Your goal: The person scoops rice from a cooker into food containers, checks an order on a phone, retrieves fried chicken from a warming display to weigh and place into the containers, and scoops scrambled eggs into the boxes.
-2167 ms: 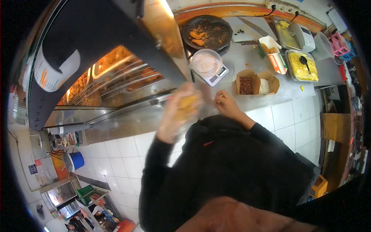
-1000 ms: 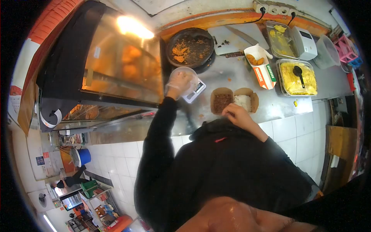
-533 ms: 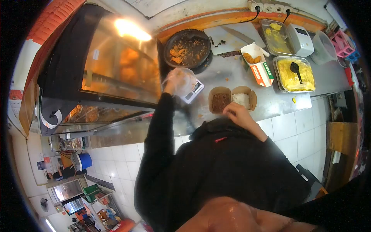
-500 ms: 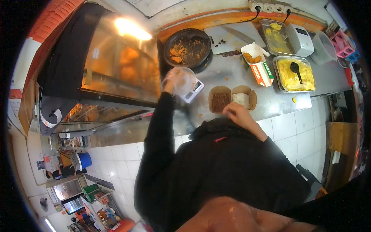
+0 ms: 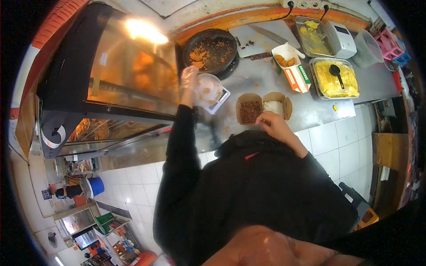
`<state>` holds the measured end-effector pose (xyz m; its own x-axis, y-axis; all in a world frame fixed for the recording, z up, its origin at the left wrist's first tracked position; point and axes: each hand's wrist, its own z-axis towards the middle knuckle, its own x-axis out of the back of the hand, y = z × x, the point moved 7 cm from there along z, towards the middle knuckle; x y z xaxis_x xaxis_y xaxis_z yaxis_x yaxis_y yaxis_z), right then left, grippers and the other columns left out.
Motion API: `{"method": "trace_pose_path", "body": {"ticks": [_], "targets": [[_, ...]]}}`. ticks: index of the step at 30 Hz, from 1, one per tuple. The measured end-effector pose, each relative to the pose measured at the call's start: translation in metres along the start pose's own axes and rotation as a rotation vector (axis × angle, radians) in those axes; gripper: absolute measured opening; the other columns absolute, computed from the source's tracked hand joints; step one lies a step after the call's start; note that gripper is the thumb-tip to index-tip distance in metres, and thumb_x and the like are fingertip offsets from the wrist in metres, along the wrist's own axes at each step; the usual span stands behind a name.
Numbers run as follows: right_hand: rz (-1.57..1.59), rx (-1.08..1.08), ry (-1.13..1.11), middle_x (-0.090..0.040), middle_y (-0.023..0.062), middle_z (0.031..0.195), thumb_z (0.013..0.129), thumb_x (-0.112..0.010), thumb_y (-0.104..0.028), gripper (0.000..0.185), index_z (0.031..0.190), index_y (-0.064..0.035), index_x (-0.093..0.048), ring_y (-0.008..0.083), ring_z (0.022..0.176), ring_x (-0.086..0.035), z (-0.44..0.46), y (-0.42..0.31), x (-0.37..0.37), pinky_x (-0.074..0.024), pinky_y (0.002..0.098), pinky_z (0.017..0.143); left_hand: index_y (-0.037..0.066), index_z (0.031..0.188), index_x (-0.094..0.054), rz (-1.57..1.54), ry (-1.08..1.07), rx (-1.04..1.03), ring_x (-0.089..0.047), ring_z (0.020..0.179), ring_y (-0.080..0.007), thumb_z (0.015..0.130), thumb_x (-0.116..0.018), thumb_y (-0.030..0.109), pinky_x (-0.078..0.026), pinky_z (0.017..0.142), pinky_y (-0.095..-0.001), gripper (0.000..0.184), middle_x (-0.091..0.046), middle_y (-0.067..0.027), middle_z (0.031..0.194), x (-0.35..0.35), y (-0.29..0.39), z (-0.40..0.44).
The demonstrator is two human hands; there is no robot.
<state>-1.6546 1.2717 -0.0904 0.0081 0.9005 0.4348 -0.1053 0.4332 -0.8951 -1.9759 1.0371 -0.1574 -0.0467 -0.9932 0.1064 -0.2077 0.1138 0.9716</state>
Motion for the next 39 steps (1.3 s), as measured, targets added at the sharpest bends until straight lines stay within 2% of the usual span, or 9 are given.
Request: {"method": "trace_pose_path", "body": {"ticks": [3, 7, 14, 16, 24, 27, 30, 34, 39], "targets": [[0.007, -0.030, 0.058, -0.061, 0.0088, 0.085, 0.083, -0.060, -0.001, 0.008, 0.089, -0.0045, -0.063, 0.0204, 0.072, -0.059, -0.004, 0.004, 0.012, -0.0465, 0.0308, 0.065, 0.015, 0.101, -0.060, -0.226, -0.539, 0.176, -0.052, 0.072, -0.0072, 0.084, -0.068, 0.026, -0.043, 0.053, -0.0287, 0.022, -0.057, 0.0020, 0.080, -0.067, 0.039, -0.110], [0.008, -0.094, 0.108, -0.061, 0.0065, 0.086, 0.083, -0.061, 0.000, 0.009, 0.091, -0.0035, -0.064, 0.0135, 0.068, -0.057, -0.008, 0.004, 0.032, -0.0455, 0.0264, 0.062, 0.012, 0.100, -0.062, 0.225, -1.080, 0.095, -0.054, 0.078, -0.0093, 0.083, -0.067, 0.031, -0.046, 0.063, -0.0274, 0.027, -0.058, 0.0019, 0.088, -0.135, 0.024, -0.209], [-0.028, -0.167, 0.173, -0.060, 0.0055, 0.086, 0.084, -0.061, 0.001, 0.009, 0.092, -0.0026, -0.064, 0.0116, 0.068, -0.056, -0.021, 0.005, 0.054, -0.0456, 0.0255, 0.062, 0.004, 0.129, -0.050, 0.255, -1.000, 0.489, -0.053, 0.112, -0.0272, 0.083, -0.067, 0.045, -0.046, 0.091, -0.0437, 0.064, -0.055, -0.0150, 0.123, -0.157, -0.011, -0.224], [-0.011, -0.180, 0.192, -0.061, 0.0053, 0.086, 0.084, -0.061, 0.000, 0.008, 0.092, -0.0025, -0.064, 0.0114, 0.068, -0.056, -0.029, 0.012, 0.051, -0.0456, 0.0255, 0.062, 0.006, 0.118, -0.060, 0.160, -0.932, 0.568, -0.057, 0.101, -0.0179, 0.082, -0.067, 0.047, -0.048, 0.082, -0.0349, 0.055, -0.061, -0.0077, 0.111, -0.147, -0.019, -0.228], [-0.012, -0.181, 0.155, -0.061, 0.0054, 0.086, 0.085, -0.060, 0.001, 0.010, 0.093, -0.0025, -0.064, 0.0122, 0.068, -0.057, -0.039, 0.017, 0.034, -0.0463, 0.0258, 0.063, 0.001, 0.116, -0.062, 0.313, -1.016, 0.336, -0.062, 0.093, -0.0217, 0.084, -0.065, 0.048, -0.053, 0.079, -0.0366, 0.056, -0.065, -0.0141, 0.105, -0.134, -0.037, -0.210], [-0.005, -0.169, 0.146, -0.062, 0.0095, 0.084, 0.082, -0.061, 0.000, 0.010, 0.091, -0.0034, -0.065, 0.0186, 0.068, -0.059, -0.035, 0.013, 0.034, -0.0476, 0.0290, 0.063, 0.002, 0.118, -0.061, 0.366, -0.960, -0.157, -0.062, 0.093, -0.0190, 0.087, -0.062, 0.046, -0.053, 0.077, -0.0343, 0.053, -0.065, -0.0110, 0.105, -0.127, -0.024, -0.179], [0.024, -0.172, 0.188, -0.063, 0.0095, 0.085, 0.082, -0.061, -0.001, 0.009, 0.090, -0.0029, -0.065, 0.0192, 0.070, -0.060, -0.034, 0.010, 0.040, -0.0481, 0.0288, 0.064, 0.004, 0.118, -0.061, -0.309, -0.834, 0.105, -0.064, 0.092, -0.0204, 0.089, -0.059, 0.030, -0.053, 0.077, -0.0334, 0.038, -0.066, -0.0071, 0.107, -0.076, -0.039, -0.104], [0.045, -0.217, 0.174, -0.064, 0.0095, 0.086, 0.083, -0.062, -0.003, 0.008, 0.091, -0.0031, -0.065, 0.0198, 0.070, -0.061, -0.036, 0.025, 0.037, -0.0481, 0.0290, 0.064, 0.008, 0.111, -0.062, 0.702, -0.118, -0.367, -0.065, 0.098, -0.0271, 0.077, -0.062, 0.012, -0.052, 0.081, -0.0377, 0.034, -0.065, -0.0150, 0.108, -0.009, 0.019, -0.100], [-0.011, -0.171, 0.146, -0.063, 0.0095, 0.085, 0.083, -0.061, -0.002, 0.010, 0.092, -0.0037, -0.065, 0.0188, 0.067, -0.059, -0.033, 0.015, 0.034, -0.0474, 0.0295, 0.063, 0.011, 0.108, -0.064, 1.125, 0.003, -0.427, -0.064, 0.098, -0.0333, 0.076, -0.060, 0.010, -0.050, 0.086, -0.0424, 0.032, -0.066, -0.0173, 0.101, 0.003, -0.026, -0.059]]}}
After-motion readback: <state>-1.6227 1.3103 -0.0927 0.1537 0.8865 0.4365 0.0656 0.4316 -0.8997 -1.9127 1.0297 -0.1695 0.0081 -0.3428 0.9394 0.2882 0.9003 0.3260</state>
